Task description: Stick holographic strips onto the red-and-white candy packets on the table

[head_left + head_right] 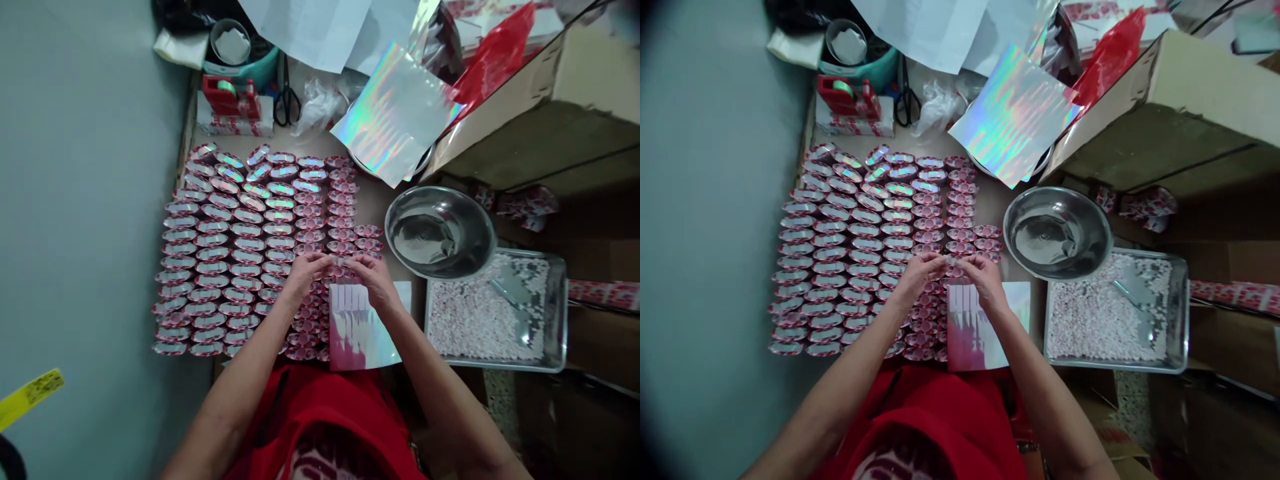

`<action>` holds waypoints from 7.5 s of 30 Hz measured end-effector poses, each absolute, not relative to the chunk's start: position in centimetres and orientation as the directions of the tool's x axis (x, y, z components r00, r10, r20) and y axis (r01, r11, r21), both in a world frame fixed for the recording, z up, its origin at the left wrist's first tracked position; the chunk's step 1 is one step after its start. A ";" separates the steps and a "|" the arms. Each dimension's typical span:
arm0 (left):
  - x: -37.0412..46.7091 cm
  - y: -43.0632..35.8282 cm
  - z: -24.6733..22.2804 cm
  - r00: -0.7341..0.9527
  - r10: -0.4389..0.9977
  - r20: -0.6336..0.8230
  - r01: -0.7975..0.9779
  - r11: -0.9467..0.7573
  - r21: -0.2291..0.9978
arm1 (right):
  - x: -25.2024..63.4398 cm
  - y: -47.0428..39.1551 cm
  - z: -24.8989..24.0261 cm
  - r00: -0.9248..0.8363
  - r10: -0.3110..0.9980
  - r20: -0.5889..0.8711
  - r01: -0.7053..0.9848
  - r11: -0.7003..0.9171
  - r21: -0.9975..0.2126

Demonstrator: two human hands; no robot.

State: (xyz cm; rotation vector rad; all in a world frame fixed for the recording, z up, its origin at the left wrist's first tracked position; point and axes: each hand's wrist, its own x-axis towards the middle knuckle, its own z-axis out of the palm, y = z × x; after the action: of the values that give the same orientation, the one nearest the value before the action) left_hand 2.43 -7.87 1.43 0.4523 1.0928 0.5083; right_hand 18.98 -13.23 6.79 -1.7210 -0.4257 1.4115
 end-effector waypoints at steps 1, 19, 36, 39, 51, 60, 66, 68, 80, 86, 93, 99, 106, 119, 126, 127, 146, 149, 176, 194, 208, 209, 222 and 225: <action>2.3 -7.5 1.5 0.361 0.603 -0.711 -0.165 0.792 0.588 | 18.9 -12.9 6.7 0.326 0.709 -0.625 -0.239 -0.578 -0.780; 2.4 8.1 -0.5 -0.097 0.992 -0.084 0.817 0.127 0.562 | 16.4 5.4 -0.4 0.601 0.734 -0.316 0.455 -0.639 -0.620; 2.5 8.0 -1.6 -0.083 0.990 -0.112 0.864 0.128 0.486 | 16.3 7.1 -0.1 0.569 0.715 -0.407 0.579 -0.700 -0.419; 2.7 8.5 -1.5 -0.125 0.986 -0.110 0.851 0.163 0.500 | 17.1 7.7 0.2 0.585 0.690 -0.426 0.604 -0.721 -0.340; 1.0 5.0 1.6 0.028 0.836 -0.547 0.138 0.539 0.831 | 17.4 7.0 3.0 0.620 0.716 -0.321 0.523 -0.682 -0.511; 1.7 1.1 2.1 0.099 0.685 -0.721 -0.375 0.697 0.611 | 16.0 5.8 2.0 0.639 0.716 -0.279 0.449 -0.643 -0.621; 0.0 2.4 -0.1 0.011 0.777 -0.629 0.006 0.629 0.777 | 16.9 2.9 0.1 0.440 0.751 -0.493 0.026 -0.559 -0.829; -0.5 3.4 -0.5 -0.027 0.849 -0.527 0.292 0.511 0.808 | 16.8 2.2 -0.7 0.438 0.741 -0.509 -0.037 -0.551 -0.833; 1.0 5.4 -0.5 -0.063 0.979 -0.194 0.853 0.154 0.499 | 15.2 3.6 -1.3 0.607 0.727 -0.321 0.435 -0.642 -0.631; 1.0 5.4 -0.6 -0.075 0.980 -0.183 0.862 0.156 0.483 | 15.1 3.7 -1.1 0.613 0.721 -0.325 0.449 -0.656 -0.607; 1.2 5.2 -0.9 -0.072 0.983 -0.168 0.868 0.145 0.476 | 14.9 3.9 -1.2 0.611 0.730 -0.307 0.473 -0.647 -0.598; 1.4 5.3 -1.1 -0.166 0.971 -0.170 0.852 0.228 0.471 | 15.0 4.0 -0.4 0.650 0.723 -0.234 0.565 -0.665 -0.488; 1.8 6.8 -0.7 -0.212 0.950 -0.228 0.824 0.299 0.481 | 15.9 4.4 -0.3 0.631 0.683 -0.368 0.493 -0.719 -0.490; 6.5 -8.7 2.5 0.561 0.814 -0.152 0.678 -0.347 0.648 | 18.8 -22.2 3.7 0.381 0.921 -0.078 0.752 -0.358 -0.554; 12.5 -15.0 0.1 0.621 0.735 -0.273 0.761 -0.482 0.434 | 24.7 -27.3 0.9 0.472 0.882 -0.002 0.803 -0.431 -0.412; 12.7 -14.9 0.0 0.603 0.750 -0.274 0.774 -0.466 0.428 | 25.0 -26.6 0.4 0.440 0.898 -0.017 0.824 -0.412 -0.389; 11.7 -15.7 -0.2 0.446 0.836 -0.321 0.568 0.014 0.823 | 25.0 -31.0 0.0 0.159 0.986 -0.040 0.898 -0.162 -0.409; 12.3 -16.6 0.4 0.428 0.848 -0.312 0.676 -0.072 0.733 | 25.4 -31.9 3.0 0.212 0.977 -0.002 0.900 -0.196 -0.389; 4.6 -11.3 2.1 0.325 0.651 -0.686 -0.213 0.757 0.618 | 22.3 -15.6 6.9 0.215 0.640 -0.738 -0.337 -0.660 -0.671; 2.1 0.9 -0.5 -0.210 0.964 -0.162 0.815 0.265 0.515 | 15.5 -0.4 0.2 0.543 0.749 -0.380 0.620 -0.663 -0.420; 2.0 0.5 -1.1 -0.182 0.967 -0.179 0.843 0.247 0.477 | 15.5 0.1 -0.2 0.526 0.753 -0.395 0.646 -0.656 -0.391; 2.2 0.6 -1.0 -0.194 0.964 -0.182 0.843 0.259 0.472 | 15.7 0.3 -0.2 0.534 0.744 -0.401 0.648 -0.665 -0.371; 1.0 -0.1 1.1 -0.124 0.916 -0.382 0.456 0.394 0.798 | 16.9 -0.5 0.3 0.586 0.716 -0.379 0.449 -0.677 -0.583; 1.0 -3.7 1.9 0.036 0.740 -0.672 0.014 0.672 0.741 | 16.4 -1.5 0.8 0.596 0.714 -0.368 0.406 -0.663 -0.629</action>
State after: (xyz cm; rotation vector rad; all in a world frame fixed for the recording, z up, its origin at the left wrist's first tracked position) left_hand 0.98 -3.70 1.86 0.6705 1.4432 0.6274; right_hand 16.36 -1.52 0.82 -2.3365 -0.8897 0.8419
